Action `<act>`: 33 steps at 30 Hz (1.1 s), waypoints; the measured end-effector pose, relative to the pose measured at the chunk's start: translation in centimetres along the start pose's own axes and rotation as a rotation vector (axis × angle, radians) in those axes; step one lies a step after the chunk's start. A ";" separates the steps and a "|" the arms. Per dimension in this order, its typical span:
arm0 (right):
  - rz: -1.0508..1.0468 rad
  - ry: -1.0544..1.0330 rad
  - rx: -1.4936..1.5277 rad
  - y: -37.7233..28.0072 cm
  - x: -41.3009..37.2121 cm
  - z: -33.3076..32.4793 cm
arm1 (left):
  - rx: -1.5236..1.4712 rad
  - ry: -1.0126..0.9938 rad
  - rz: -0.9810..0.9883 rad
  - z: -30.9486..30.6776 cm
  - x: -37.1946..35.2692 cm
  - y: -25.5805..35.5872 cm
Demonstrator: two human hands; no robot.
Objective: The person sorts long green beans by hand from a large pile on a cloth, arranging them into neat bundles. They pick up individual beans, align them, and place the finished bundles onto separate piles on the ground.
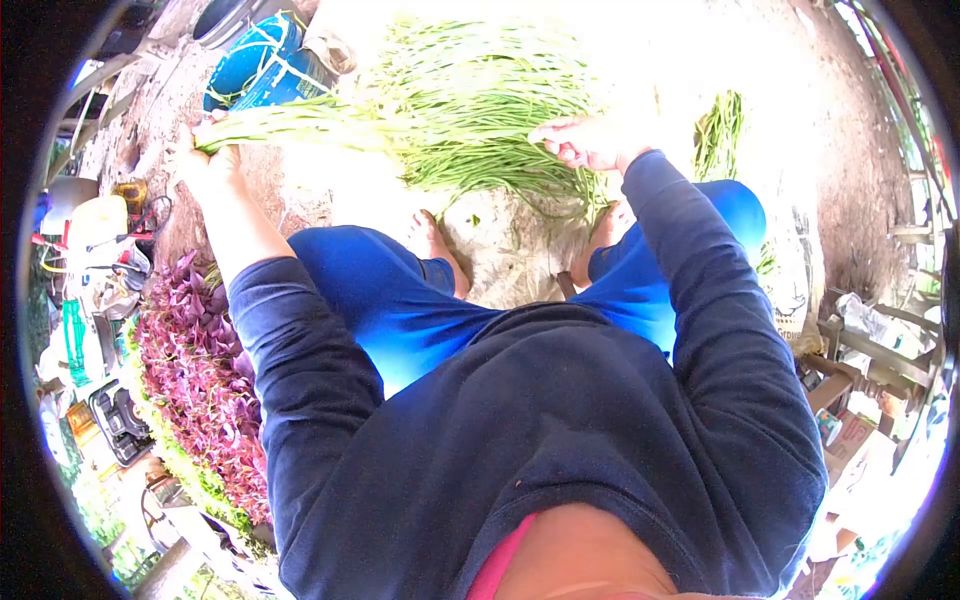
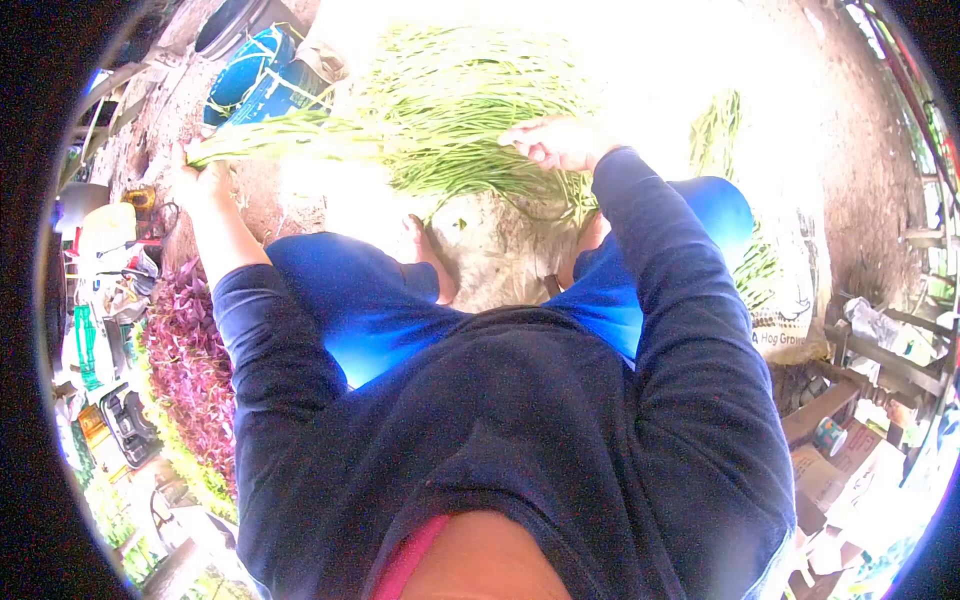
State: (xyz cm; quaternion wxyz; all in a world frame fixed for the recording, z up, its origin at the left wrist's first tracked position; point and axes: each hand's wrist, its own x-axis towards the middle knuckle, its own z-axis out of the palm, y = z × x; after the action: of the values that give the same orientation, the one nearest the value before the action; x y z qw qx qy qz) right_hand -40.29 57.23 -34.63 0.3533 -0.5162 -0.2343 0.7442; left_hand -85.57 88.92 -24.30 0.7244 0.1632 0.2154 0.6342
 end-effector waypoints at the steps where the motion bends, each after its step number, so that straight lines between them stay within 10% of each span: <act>1: -0.003 0.015 0.016 -0.4 0.1 0.0 | 0.080 -0.037 0.031 0.2 -0.4 0.0; 6: -0.333 -0.431 0.551 -3.5 0.7 1.4 | 0.704 -0.205 -0.027 3.8 -3.5 -4.3; 13: -0.622 -0.497 0.677 -13.7 3.5 10.3 | 0.561 -0.694 -0.560 7.0 -7.8 -14.8; 15: -0.678 -0.472 0.673 -15.7 3.9 12.5 | 0.957 -0.717 -0.399 10.0 -11.3 -17.2; 21: -0.680 -0.192 0.204 -16.4 2.3 14.1 | 0.643 -0.707 -0.308 8.4 -7.1 -20.2; 24: -0.519 -0.038 -0.277 -13.2 3.0 11.8 | 1.175 -0.870 0.404 8.5 -6.8 -19.5; 26: -0.452 -0.136 -0.284 -10.7 5.3 9.2 | 0.424 -0.405 -0.235 11.7 -6.1 -17.8; 29: -0.241 -0.308 -0.493 -8.7 3.1 10.5 | 0.204 -0.175 -0.302 17.2 -9.8 -16.1; 33: -0.156 -0.355 -0.197 -3.9 4.5 8.6 | 0.090 -0.238 -0.246 6.9 1.6 -12.7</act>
State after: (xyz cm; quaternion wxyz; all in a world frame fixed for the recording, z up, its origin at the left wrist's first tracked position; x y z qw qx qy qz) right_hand -48.22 63.34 -31.51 0.3108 -0.3892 -0.4038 0.7674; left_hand -71.01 88.99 -25.04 0.8088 0.2416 0.1747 0.5069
